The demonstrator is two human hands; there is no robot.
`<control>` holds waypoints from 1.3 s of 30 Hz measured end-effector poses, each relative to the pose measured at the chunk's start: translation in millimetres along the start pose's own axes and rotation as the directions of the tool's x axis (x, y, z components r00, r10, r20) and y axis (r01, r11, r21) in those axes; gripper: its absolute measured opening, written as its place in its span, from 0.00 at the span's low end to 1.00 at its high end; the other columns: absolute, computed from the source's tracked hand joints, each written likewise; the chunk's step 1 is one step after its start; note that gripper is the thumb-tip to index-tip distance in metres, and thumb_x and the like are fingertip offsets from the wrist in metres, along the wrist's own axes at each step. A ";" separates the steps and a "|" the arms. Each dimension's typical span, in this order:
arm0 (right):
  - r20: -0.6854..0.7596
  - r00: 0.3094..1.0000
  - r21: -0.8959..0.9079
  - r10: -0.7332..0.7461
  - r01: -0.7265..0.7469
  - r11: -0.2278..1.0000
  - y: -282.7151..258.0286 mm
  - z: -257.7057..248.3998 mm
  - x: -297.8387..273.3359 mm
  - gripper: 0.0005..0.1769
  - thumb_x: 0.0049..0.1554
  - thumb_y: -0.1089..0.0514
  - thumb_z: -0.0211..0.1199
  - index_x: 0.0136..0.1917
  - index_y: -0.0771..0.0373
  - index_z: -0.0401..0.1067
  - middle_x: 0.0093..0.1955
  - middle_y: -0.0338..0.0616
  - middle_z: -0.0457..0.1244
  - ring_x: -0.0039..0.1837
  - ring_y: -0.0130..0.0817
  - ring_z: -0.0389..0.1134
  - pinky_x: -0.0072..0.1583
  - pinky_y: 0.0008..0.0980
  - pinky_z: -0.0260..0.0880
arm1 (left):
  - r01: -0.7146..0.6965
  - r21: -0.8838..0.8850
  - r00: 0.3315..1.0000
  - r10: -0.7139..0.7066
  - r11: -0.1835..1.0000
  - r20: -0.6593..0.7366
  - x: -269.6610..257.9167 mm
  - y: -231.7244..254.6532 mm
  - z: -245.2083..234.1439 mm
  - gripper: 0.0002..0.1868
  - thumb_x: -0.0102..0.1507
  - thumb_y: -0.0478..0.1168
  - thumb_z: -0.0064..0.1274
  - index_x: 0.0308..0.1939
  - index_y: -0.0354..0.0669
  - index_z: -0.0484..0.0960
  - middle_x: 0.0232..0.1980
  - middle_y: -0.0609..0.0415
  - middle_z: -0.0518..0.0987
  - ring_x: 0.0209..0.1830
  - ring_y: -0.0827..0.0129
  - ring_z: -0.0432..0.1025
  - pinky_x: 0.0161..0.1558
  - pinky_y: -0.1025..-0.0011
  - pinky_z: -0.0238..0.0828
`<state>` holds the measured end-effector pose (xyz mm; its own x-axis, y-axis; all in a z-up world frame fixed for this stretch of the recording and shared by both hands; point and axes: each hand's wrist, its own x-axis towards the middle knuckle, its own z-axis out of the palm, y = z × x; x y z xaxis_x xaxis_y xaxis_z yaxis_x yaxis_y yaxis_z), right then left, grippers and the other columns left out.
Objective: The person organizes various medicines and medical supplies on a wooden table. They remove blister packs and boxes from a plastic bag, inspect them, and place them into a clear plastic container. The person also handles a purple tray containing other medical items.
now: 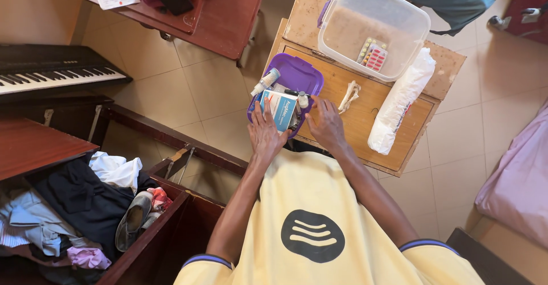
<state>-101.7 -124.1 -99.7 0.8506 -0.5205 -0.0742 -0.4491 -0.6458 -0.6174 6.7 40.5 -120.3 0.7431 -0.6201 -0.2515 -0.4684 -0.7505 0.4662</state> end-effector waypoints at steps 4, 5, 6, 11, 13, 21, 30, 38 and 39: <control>0.043 0.997 -0.069 0.057 -0.054 0.996 6.2 10.0 5.2 0.33 0.57 0.54 0.67 0.71 0.66 0.63 0.54 0.51 0.63 0.59 0.48 0.64 0.63 0.45 0.64 | 0.029 -0.003 0.999 -0.029 1.000 0.027 1.6 2.7 -1.2 0.70 0.46 0.49 0.74 0.79 0.41 0.40 0.74 0.32 0.55 0.69 0.38 0.58 0.55 0.41 0.62; 0.014 1.000 -0.081 0.010 -0.008 0.997 7.3 13.3 8.3 0.33 0.56 0.53 0.68 0.70 0.67 0.63 0.56 0.52 0.62 0.60 0.49 0.64 0.63 0.44 0.65 | 0.036 -0.029 0.999 -0.035 0.999 0.027 2.3 2.6 -3.1 0.70 0.45 0.49 0.74 0.79 0.41 0.40 0.73 0.32 0.56 0.69 0.38 0.58 0.56 0.41 0.62; -0.014 0.999 -0.095 -0.037 0.036 0.995 7.8 17.5 12.3 0.34 0.55 0.53 0.68 0.70 0.68 0.63 0.57 0.53 0.62 0.61 0.50 0.64 0.62 0.44 0.65 | 0.042 -0.054 0.999 -0.040 0.998 0.027 3.3 1.7 -6.4 0.70 0.44 0.49 0.75 0.79 0.42 0.41 0.73 0.32 0.56 0.69 0.39 0.58 0.57 0.41 0.62; -0.047 0.999 -0.078 -0.018 0.014 0.997 6.2 31.5 25.6 0.27 0.57 0.51 0.69 0.64 0.66 0.67 0.55 0.52 0.63 0.60 0.50 0.65 0.61 0.45 0.66 | 0.027 -0.162 1.000 -0.026 0.986 0.006 -1.2 8.2 -24.6 0.69 0.43 0.49 0.75 0.78 0.43 0.43 0.72 0.35 0.58 0.71 0.40 0.56 0.59 0.41 0.60; -0.029 1.000 -0.060 0.000 -0.002 0.998 8.0 32.4 24.6 0.24 0.59 0.49 0.70 0.59 0.66 0.68 0.54 0.52 0.64 0.58 0.50 0.65 0.59 0.46 0.66 | 0.011 -0.220 1.000 -0.010 0.975 0.006 -9.5 10.3 -31.4 0.68 0.44 0.47 0.74 0.78 0.44 0.43 0.73 0.36 0.58 0.74 0.42 0.55 0.62 0.42 0.59; -0.029 0.998 0.042 0.050 -0.049 0.998 15.2 27.2 14.2 0.23 0.53 0.56 0.71 0.59 0.63 0.67 0.53 0.47 0.64 0.59 0.45 0.67 0.60 0.43 0.67 | -0.336 -0.478 0.939 0.248 0.812 -0.239 -34.7 -0.4 -53.9 0.68 0.51 0.41 0.72 0.80 0.41 0.34 0.77 0.34 0.48 0.80 0.37 0.47 0.76 0.43 0.52; 0.054 0.998 -0.202 -0.017 0.028 0.979 -7.1 -4.7 16.5 0.46 0.44 0.55 0.68 0.73 0.72 0.59 0.64 0.59 0.59 0.65 0.53 0.59 0.66 0.47 0.59 | -0.412 -0.369 0.900 0.309 0.833 -0.308 -24.7 4.4 -54.2 0.65 0.50 0.40 0.71 0.79 0.41 0.39 0.77 0.37 0.51 0.79 0.40 0.50 0.75 0.43 0.54; 0.193 0.980 0.833 0.046 -0.188 0.520 -35.2 -80.8 -6.1 0.32 0.69 0.42 0.42 0.76 0.63 0.62 0.66 0.46 0.65 0.63 0.33 0.66 0.66 0.35 0.65 | -0.474 -0.312 0.877 0.410 0.823 -0.251 -24.5 35.2 -74.9 0.64 0.51 0.40 0.70 0.80 0.36 0.41 0.78 0.37 0.54 0.78 0.42 0.51 0.76 0.46 0.49; 0.256 0.966 0.849 0.027 -0.238 0.471 -34.5 -86.7 -5.6 0.33 0.69 0.40 0.42 0.76 0.63 0.63 0.66 0.46 0.65 0.64 0.32 0.66 0.66 0.34 0.64 | -0.492 -0.317 0.869 0.436 0.811 -0.234 -23.3 40.6 -76.6 0.64 0.49 0.40 0.70 0.79 0.37 0.42 0.78 0.38 0.54 0.78 0.43 0.51 0.76 0.47 0.49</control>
<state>-114.7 -147.3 -10.1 0.8798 -0.3775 -0.2888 -0.1819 0.2939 -0.9384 7.0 41.9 -30.6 0.5535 -0.8125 0.1829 -0.5937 -0.2309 0.7708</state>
